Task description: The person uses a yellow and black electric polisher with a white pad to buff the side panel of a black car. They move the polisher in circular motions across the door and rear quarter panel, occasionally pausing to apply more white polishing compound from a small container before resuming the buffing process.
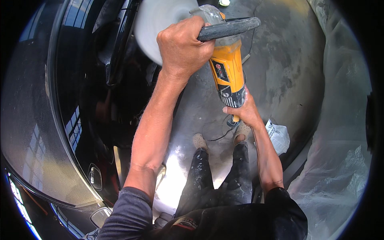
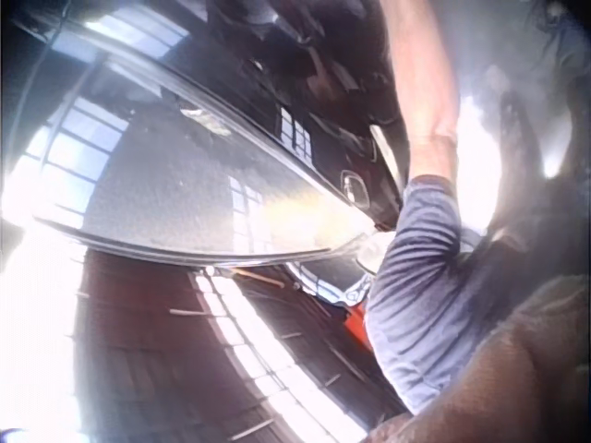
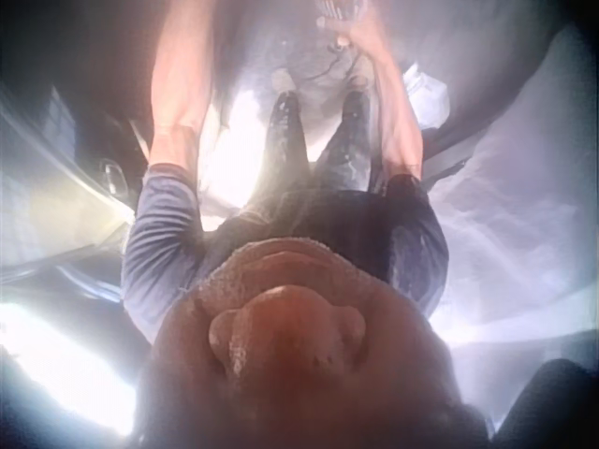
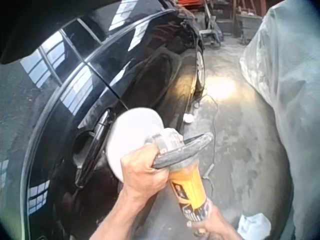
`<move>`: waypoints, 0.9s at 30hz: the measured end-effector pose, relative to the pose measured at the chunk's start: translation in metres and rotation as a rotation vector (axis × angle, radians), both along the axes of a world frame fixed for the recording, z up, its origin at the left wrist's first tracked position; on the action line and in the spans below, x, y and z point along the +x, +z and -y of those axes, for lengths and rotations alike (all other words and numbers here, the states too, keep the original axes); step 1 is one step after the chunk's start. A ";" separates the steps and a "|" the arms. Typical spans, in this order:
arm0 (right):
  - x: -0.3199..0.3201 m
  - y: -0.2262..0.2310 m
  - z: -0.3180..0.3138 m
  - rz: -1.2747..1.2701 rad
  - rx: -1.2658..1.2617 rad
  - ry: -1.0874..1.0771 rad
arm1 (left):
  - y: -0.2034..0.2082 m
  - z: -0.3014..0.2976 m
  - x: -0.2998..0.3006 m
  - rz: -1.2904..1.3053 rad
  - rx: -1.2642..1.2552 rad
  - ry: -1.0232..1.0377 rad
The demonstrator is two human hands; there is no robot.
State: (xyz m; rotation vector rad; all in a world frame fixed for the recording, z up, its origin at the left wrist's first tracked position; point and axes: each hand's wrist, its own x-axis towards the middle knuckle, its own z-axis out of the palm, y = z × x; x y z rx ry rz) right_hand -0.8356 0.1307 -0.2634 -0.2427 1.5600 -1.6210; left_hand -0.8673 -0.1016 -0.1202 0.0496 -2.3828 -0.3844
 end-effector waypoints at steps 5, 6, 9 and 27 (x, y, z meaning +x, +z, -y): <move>0.071 -0.019 -0.008 0.173 -0.062 -0.024 | -0.007 -0.017 0.054 0.127 -0.010 -0.042; 0.094 -0.021 -0.013 0.216 -0.048 0.023 | -0.010 -0.024 0.074 0.213 -0.009 -0.021; 0.177 -0.030 -0.033 0.512 -0.077 0.094 | -0.008 -0.048 0.123 0.537 0.006 0.035; 0.080 -0.026 -0.006 0.767 -0.198 -0.019 | -0.039 -0.028 0.004 0.571 -0.141 0.065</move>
